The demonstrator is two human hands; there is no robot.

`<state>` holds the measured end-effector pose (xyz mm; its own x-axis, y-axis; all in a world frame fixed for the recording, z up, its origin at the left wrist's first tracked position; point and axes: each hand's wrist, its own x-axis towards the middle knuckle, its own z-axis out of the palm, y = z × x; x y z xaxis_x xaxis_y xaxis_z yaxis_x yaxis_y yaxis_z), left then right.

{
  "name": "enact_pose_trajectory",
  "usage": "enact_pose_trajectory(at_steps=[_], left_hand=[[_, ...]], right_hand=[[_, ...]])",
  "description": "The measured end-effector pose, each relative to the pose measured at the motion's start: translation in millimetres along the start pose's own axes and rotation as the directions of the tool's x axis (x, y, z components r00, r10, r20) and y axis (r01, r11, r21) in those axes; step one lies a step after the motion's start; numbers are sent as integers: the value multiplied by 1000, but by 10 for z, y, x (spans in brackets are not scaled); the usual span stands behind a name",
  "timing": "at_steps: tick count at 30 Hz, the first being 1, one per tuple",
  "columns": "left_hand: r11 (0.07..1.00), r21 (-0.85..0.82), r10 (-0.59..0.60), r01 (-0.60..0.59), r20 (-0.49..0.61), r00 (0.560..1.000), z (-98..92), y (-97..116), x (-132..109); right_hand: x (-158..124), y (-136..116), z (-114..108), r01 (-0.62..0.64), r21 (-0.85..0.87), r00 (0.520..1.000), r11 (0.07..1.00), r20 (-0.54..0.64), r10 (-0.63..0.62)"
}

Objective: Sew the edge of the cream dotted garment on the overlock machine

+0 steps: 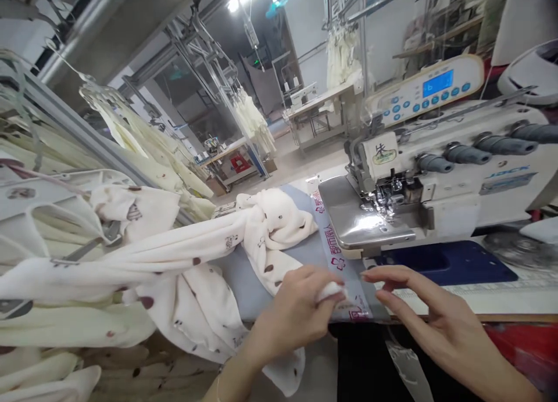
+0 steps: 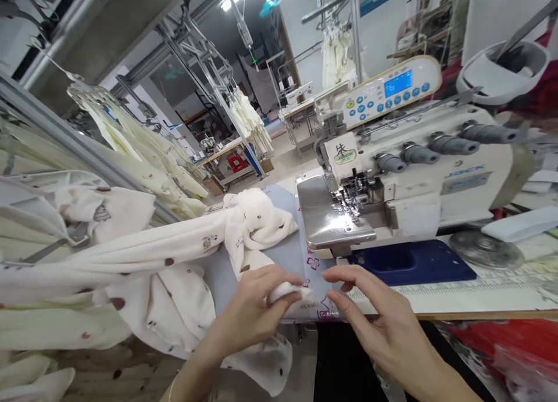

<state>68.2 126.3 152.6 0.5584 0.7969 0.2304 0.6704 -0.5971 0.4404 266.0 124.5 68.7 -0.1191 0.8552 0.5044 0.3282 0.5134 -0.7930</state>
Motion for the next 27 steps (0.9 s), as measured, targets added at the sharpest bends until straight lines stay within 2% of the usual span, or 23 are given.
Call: enact_pose_trajectory(at_steps=[3,5,7,9,13,15,17,18,21,23,24,27], left_hand=[[987,-123,87,-106,-147,985,-66,-44,-113],[969,-121,191,-217,-199,961,-81,-42,-217],[962,-76,241,-262,-211,947,-84,-16,-346],[968,-37,234,-247,-210,949,-82,21,-489],[997,28,75,-71,-219,973,-36,101,-667],[995,92,3,25,-292,956,37,127,-624],[984,163,-7,74,-377,926,145,122,-496],[978,193,-4,84,-385,923,201,103,-419],[977,197,-22,76,-262,965,299,9,-237],[989,113,-69,93,-199,978,256,-33,-198],[991,66,-104,119,-202,974,204,-34,-196],[988,22,-140,153,-302,943,-2,25,-163]], right_hand=[[1,89,110,-12,48,987,999,161,4],[2,90,251,7,75,958,997,286,-28],[18,52,376,30,89,933,996,354,-60],[52,16,440,61,77,940,995,330,-84],[161,12,387,139,-20,984,990,116,-136],[206,2,341,219,-60,974,974,69,-215],[223,-17,312,314,-81,949,946,68,-309],[220,-21,301,355,-89,934,931,69,-349],[180,38,255,421,-120,907,899,55,-417],[147,121,225,388,-146,921,910,41,-386],[134,160,222,348,-156,937,924,29,-348],[111,197,284,210,-139,978,968,35,-207]])
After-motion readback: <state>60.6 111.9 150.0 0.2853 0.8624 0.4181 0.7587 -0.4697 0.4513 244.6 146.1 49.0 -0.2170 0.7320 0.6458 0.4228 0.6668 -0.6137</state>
